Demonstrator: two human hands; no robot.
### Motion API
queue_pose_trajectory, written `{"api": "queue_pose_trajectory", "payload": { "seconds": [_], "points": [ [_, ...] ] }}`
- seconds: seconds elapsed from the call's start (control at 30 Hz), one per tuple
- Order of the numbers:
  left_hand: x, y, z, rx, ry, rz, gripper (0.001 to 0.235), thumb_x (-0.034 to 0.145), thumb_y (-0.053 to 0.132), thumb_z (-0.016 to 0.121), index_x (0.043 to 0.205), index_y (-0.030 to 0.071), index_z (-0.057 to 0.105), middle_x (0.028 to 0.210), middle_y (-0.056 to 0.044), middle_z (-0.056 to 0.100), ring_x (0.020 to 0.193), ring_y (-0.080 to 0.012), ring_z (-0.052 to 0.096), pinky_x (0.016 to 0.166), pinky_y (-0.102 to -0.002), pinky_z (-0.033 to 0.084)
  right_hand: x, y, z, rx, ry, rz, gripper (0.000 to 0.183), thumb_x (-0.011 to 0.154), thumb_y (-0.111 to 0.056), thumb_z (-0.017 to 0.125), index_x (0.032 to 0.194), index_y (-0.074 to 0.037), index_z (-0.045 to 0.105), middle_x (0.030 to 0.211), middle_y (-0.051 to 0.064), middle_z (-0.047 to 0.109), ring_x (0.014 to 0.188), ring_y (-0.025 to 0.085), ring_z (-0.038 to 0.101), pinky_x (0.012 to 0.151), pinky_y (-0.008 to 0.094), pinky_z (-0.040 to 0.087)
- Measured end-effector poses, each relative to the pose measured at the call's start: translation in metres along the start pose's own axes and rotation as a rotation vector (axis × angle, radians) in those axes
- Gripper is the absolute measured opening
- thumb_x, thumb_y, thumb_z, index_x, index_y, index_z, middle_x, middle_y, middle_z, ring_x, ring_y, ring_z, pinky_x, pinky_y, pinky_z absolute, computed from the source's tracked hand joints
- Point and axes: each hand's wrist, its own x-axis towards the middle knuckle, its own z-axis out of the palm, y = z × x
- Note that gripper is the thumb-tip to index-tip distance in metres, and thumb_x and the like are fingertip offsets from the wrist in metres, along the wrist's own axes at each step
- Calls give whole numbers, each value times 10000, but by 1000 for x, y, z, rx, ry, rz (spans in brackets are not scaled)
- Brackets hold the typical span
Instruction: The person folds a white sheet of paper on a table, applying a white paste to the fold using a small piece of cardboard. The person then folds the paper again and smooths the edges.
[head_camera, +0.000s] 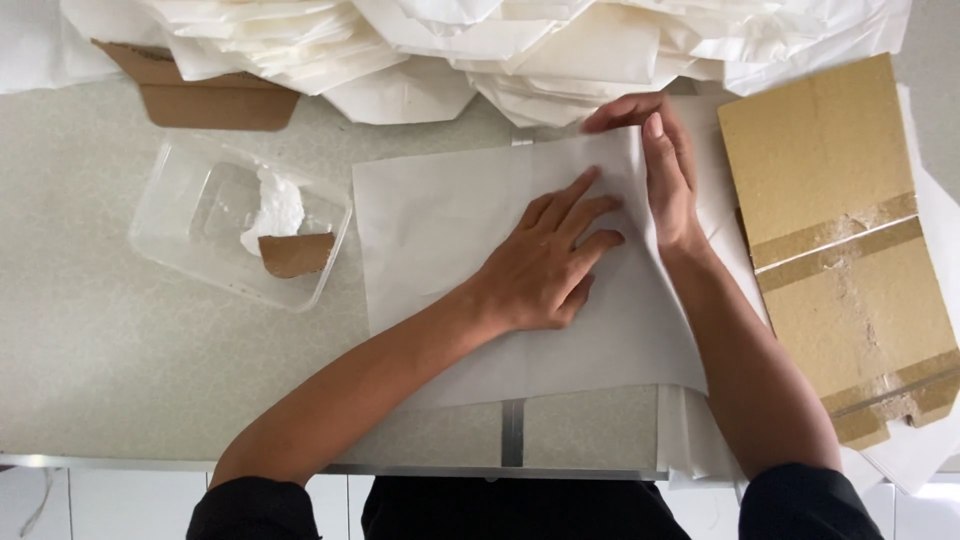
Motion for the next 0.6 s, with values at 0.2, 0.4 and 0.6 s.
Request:
{"api": "queue_pose_trajectory", "payload": {
  "seconds": [0.2,0.4,0.6],
  "points": [
    [7,1,3,-16,-137,-76,912,696,210,741,1511,33,373,1681,-206,200,1549,-375,314,1100,-459,442,3,-6,-6,-13,40,169,434,927,-414,337,1005,-87,612,844,99,657,1026,250,690,960,345,489],
    [7,4,8,241,-247,-150,929,978,568,655,1658,239,114,1741,-110,87,1581,-361,276,1097,-513,407,9,1,-14,429,183,191,306,885,-293,342,901,-88,568,685,45,449,756,191,487,840,311,437],
    [21,11,-17,-827,175,-407,802,862,762,456,1226,47,466,899,-33,594,722,-124,539,636,-269,498,-4,15,16,149,249,166,237,1026,10,517,1158,-179,466,930,-10,516,681,49,410,526,197,329]
  ]
}}
